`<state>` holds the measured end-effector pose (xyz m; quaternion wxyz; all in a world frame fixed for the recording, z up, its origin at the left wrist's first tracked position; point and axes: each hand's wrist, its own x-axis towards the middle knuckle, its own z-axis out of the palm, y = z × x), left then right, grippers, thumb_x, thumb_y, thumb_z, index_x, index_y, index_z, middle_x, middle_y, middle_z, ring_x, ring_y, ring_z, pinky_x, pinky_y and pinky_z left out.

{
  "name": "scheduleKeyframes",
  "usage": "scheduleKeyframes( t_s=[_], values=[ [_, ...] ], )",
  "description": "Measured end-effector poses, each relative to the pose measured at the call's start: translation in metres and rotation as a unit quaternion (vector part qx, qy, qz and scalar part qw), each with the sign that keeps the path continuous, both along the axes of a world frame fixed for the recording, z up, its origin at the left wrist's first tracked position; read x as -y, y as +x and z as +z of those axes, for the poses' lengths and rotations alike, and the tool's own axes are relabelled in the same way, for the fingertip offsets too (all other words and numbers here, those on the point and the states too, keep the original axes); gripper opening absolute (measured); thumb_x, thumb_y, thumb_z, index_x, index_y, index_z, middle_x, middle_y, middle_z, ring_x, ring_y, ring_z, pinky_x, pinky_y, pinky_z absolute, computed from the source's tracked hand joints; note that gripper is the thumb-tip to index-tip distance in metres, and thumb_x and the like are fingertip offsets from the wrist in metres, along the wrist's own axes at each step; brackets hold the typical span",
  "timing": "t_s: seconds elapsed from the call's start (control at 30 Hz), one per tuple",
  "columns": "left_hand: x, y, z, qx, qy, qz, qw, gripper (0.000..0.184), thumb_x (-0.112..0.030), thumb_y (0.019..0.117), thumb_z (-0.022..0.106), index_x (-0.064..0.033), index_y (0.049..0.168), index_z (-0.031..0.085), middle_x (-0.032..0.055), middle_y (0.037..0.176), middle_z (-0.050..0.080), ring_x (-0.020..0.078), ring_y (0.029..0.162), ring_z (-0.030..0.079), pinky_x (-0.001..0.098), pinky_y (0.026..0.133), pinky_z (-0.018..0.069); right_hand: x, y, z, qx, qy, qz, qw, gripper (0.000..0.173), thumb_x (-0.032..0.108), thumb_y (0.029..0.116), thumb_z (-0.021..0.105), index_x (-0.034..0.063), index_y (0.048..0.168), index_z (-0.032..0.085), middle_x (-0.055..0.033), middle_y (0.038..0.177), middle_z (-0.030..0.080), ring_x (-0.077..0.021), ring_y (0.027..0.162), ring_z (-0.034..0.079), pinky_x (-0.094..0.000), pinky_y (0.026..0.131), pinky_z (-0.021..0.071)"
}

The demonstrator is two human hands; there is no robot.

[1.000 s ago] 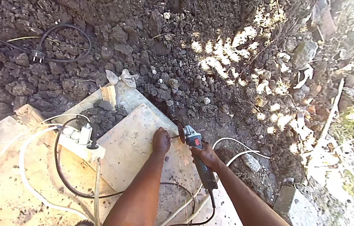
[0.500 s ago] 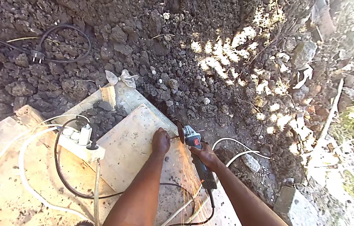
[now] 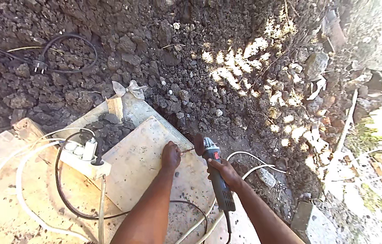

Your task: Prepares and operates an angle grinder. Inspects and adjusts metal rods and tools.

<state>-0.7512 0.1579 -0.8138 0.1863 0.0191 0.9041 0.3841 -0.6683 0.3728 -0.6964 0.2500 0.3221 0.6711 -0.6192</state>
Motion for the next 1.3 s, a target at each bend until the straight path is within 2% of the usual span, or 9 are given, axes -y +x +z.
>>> scheduleKeyframes(
  t_s=[0.1,0.17,0.33,0.4,0.5,0.77,0.93,1.07,1.3],
  values=[
    [-0.002,-0.001,0.002,0.018,-0.012,-0.003,1.0,0.012,-0.017,0.0917,0.074,-0.0059,0.094,0.074,0.0114,0.113,0.065,0.0292,0.111,0.062,0.0471,0.099,0.052,-0.009,-0.002,0.038,-0.046,-0.007,-0.031,0.998,0.067,0.067,0.1023,0.036,0.0104,0.131,0.057,-0.0163,0.096,0.072,-0.0273,0.075,0.072,-0.0432,0.066,0.0616],
    [0.0,-0.003,0.001,0.018,-0.02,-0.005,1.0,0.012,-0.019,0.0917,0.075,-0.0065,0.093,0.074,0.0103,0.113,0.064,0.028,0.11,0.061,0.0458,0.099,0.0516,-0.008,-0.006,0.074,-0.079,0.015,-0.056,0.995,0.073,0.074,0.1,0.029,0.015,0.127,0.062,-0.0126,0.096,0.073,-0.0238,0.073,0.071,-0.0408,0.063,0.0602],
    [0.004,0.0,0.0,0.009,-0.02,-0.01,1.0,0.013,-0.019,0.0912,0.076,-0.0067,0.093,0.074,0.0104,0.111,0.064,0.0276,0.11,0.061,0.0447,0.099,0.0515,-0.004,-0.004,0.153,-0.231,0.042,-0.102,0.967,0.058,0.062,0.1059,0.024,0.021,0.126,0.061,-0.0062,0.098,0.073,-0.0185,0.071,0.07,-0.0373,0.061,0.0604],
    [0.005,0.001,0.001,0.002,-0.011,-0.014,1.0,0.014,-0.019,0.0912,0.076,-0.0056,0.094,0.074,0.0121,0.112,0.064,0.029,0.111,0.061,0.0451,0.099,0.0513,-0.006,-0.001,0.17,-0.302,0.038,-0.114,0.946,0.056,0.057,0.1074,0.02,0.0237,0.128,0.059,-0.0042,0.099,0.073,-0.0186,0.076,0.071,-0.0382,0.065,0.0615],
    [0.011,0.0,0.009,0.02,-0.004,-0.037,0.999,0.019,-0.021,0.0922,0.074,-0.0041,0.1,0.074,0.0154,0.119,0.064,0.0304,0.117,0.06,0.0452,0.105,0.0487,-0.017,0.002,0.178,-0.377,0.025,-0.116,0.919,0.061,0.062,0.1039,0.011,0.0256,0.134,0.049,-0.0028,0.101,0.071,-0.0201,0.078,0.072,-0.04,0.065,0.0623],
    [0.006,0.003,0.05,0.071,-0.064,-0.033,0.995,0.042,-0.045,0.095,0.069,-0.008,0.115,0.072,0.0172,0.129,0.062,0.0348,0.123,0.059,0.054,0.101,0.0516,-0.017,0.013,0.184,-0.399,-0.026,-0.12,0.909,0.05,0.059,0.1035,0.024,0.027,0.125,0.055,0.0031,0.096,0.071,-0.0122,0.073,0.072,-0.0305,0.062,0.0619],
    [0.012,0.014,0.076,0.051,-0.107,-0.065,0.991,0.041,-0.041,0.0961,0.068,-0.0094,0.122,0.07,0.0171,0.13,0.063,0.0359,0.124,0.058,0.0561,0.101,0.0496,0.008,0.01,0.191,-0.4,-0.034,-0.098,0.911,0.048,0.063,0.0998,0.036,0.0247,0.12,0.058,0.0018,0.09,0.072,-0.0137,0.07,0.072,-0.0319,0.059,0.062],
    [0.032,0.032,0.099,0.063,-0.15,-0.117,0.98,0.027,-0.025,0.101,0.06,-0.0112,0.122,0.071,0.0134,0.127,0.067,0.0331,0.119,0.063,0.0567,0.097,0.0515,0.028,0.006,0.192,-0.387,-0.041,-0.091,0.917,0.052,0.064,0.0985,0.042,0.02,0.12,0.059,-0.0031,0.091,0.072,-0.0185,0.07,0.071,-0.0373,0.06,0.0618],
    [0.043,0.047,0.081,0.091,-0.099,-0.116,0.984,0.039,-0.037,0.109,0.043,-0.011,0.128,0.065,0.0134,0.128,0.067,0.0317,0.12,0.064,0.0572,0.1,0.0511,0.034,0.003,0.194,-0.391,-0.091,-0.085,0.912,0.065,0.069,0.0908,0.056,0.0129,0.124,0.057,-0.0102,0.091,0.072,-0.0225,0.069,0.071,-0.0403,0.061,0.0627]
  ],
)
